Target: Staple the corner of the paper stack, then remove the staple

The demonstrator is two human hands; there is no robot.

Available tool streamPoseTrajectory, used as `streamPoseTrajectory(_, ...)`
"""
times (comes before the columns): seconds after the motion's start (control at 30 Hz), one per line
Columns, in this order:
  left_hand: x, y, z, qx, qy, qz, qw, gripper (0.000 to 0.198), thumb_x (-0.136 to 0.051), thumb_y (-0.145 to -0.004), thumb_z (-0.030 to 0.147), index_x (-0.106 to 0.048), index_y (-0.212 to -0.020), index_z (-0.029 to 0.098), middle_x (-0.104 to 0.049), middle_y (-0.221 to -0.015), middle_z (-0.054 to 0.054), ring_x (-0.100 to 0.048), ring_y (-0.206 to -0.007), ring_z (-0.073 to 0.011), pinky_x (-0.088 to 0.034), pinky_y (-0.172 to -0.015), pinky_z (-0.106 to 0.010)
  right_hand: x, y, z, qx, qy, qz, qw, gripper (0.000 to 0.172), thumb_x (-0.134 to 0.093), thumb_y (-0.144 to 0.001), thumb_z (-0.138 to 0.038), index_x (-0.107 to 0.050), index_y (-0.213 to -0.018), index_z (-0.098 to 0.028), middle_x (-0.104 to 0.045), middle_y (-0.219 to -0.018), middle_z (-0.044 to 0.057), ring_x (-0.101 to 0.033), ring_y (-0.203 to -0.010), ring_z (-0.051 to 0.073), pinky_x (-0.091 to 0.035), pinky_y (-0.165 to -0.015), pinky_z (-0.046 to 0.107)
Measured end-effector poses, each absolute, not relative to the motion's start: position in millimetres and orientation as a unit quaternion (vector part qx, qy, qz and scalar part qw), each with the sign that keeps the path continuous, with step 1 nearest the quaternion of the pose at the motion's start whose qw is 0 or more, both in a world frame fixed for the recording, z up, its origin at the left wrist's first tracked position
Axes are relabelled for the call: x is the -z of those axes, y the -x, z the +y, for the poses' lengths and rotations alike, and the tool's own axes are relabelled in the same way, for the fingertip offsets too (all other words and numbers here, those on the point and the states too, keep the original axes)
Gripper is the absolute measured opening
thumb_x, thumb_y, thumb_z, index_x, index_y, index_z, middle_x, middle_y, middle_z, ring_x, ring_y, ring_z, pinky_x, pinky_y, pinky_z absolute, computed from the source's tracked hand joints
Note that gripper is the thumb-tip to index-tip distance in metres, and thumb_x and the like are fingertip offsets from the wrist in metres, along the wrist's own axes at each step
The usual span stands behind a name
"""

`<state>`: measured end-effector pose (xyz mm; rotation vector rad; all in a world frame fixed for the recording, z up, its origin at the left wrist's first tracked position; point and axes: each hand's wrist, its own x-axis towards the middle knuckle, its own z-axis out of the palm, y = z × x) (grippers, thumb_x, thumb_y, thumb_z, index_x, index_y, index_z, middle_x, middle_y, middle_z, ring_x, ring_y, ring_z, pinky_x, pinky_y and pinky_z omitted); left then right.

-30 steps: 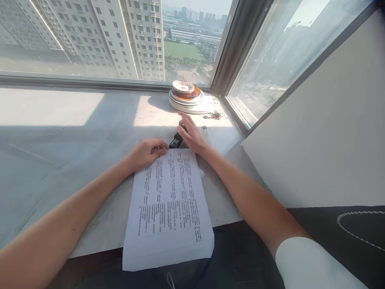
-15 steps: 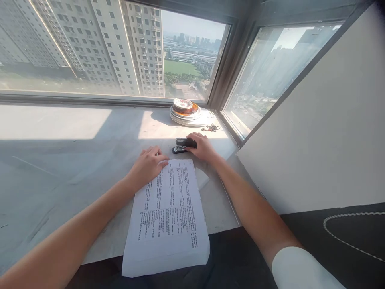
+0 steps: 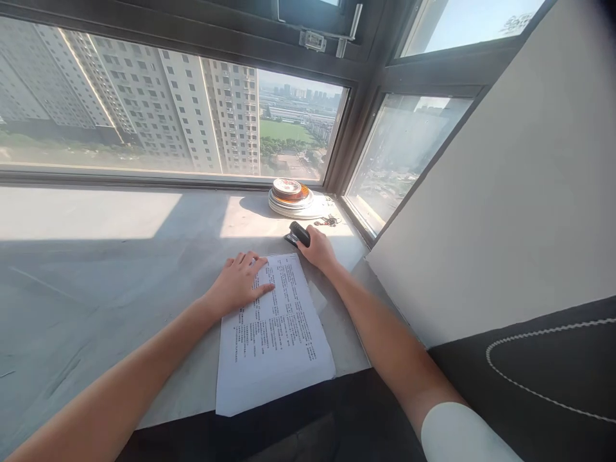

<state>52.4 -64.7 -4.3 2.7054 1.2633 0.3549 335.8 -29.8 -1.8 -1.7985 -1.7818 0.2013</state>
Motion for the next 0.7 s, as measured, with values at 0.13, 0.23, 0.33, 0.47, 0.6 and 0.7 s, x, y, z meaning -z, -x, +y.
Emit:
streamPoseTrajectory(0.13,1.3,-56.6,-65.2,-0.123,-0.904,0.399,0.087,0.063,-0.059,-0.103,0.064,-0.066,-0.147,0.020,-0.062,-0.148,-0.018,-0.056,-0.134,-0.0419,-0.044,-0.111,-0.060,-21.1,-342.6,-40.5,-0.054,0.698,-0.610,0.370,0.024,-0.064,-0.098,-0.039,-0.044,-0.090,-0.026,-0.064,-0.094,0.002,-0.056,-0.082,0.021,-0.035,-0.069,0.031)
streamPoseTrajectory(0.23,0.9,-59.5,-67.2,-0.129,-0.916,0.362,0.114,0.055,-0.057,-0.104,0.055,-0.067,-0.148,0.023,-0.063,-0.148,-0.016,-0.058,-0.133,-0.0402,-0.044,-0.112,-0.060,-48.1,-354.4,-54.9,-0.056,0.720,-0.519,0.457,0.023,-0.061,-0.099,-0.042,-0.045,-0.091,-0.027,-0.064,-0.088,0.001,-0.058,-0.080,0.021,-0.037,-0.070,0.031)
streamPoseTrajectory(0.33,4.3,-61.1,-64.7,-0.147,-0.922,0.329,0.142,0.048,-0.057,-0.102,0.043,-0.068,-0.146,0.025,-0.064,-0.147,-0.014,-0.059,-0.132,-0.0380,-0.045,-0.114,-0.060,-65.1,-346.6,-82.1,-0.094,0.735,-0.498,0.451,0.020,-0.061,-0.098,-0.040,-0.046,-0.093,-0.026,-0.066,-0.089,0.002,-0.061,-0.082,0.022,-0.038,-0.070,0.031)
streamPoseTrajectory(0.47,11.3,-60.5,-52.2,-0.220,-0.887,0.336,0.229,0.036,-0.044,-0.099,0.029,-0.068,-0.125,0.020,-0.071,-0.128,-0.013,-0.066,-0.120,-0.0308,-0.052,-0.110,-0.050,-54.9,-293.7,-136.8,-0.114,0.712,-0.602,0.342,0.018,-0.062,-0.099,-0.037,-0.048,-0.095,-0.026,-0.068,-0.095,0.004,-0.064,-0.086,0.023,-0.039,-0.071,0.031)
streamPoseTrajectory(0.6,14.4,-57.3,-40.4,-0.289,-0.832,0.387,0.272,0.030,-0.041,-0.091,0.024,-0.064,-0.109,0.020,-0.072,-0.106,-0.010,-0.070,-0.102,-0.0271,-0.058,-0.097,-0.044,-31.6,-240.4,-176.9,-0.129,0.703,-0.648,0.263,0.009,-0.059,-0.102,-0.031,-0.052,-0.102,-0.025,-0.071,-0.099,0.007,-0.068,-0.085,0.025,-0.046,-0.072,0.034)
streamPoseTrajectory(0.7,13.9,-54.1,-36.4,-0.315,-0.819,0.396,0.269,0.031,-0.043,-0.084,0.023,-0.065,-0.106,0.019,-0.073,-0.104,-0.010,-0.070,-0.100,-0.0270,-0.059,-0.095,-0.044,-21.8,-228.2,-185.2,-0.116,0.695,-0.670,0.233,0.008,-0.059,-0.101,-0.030,-0.054,-0.104,-0.025,-0.072,-0.104,0.011,-0.071,-0.096,0.030,-0.052,-0.080,0.039)
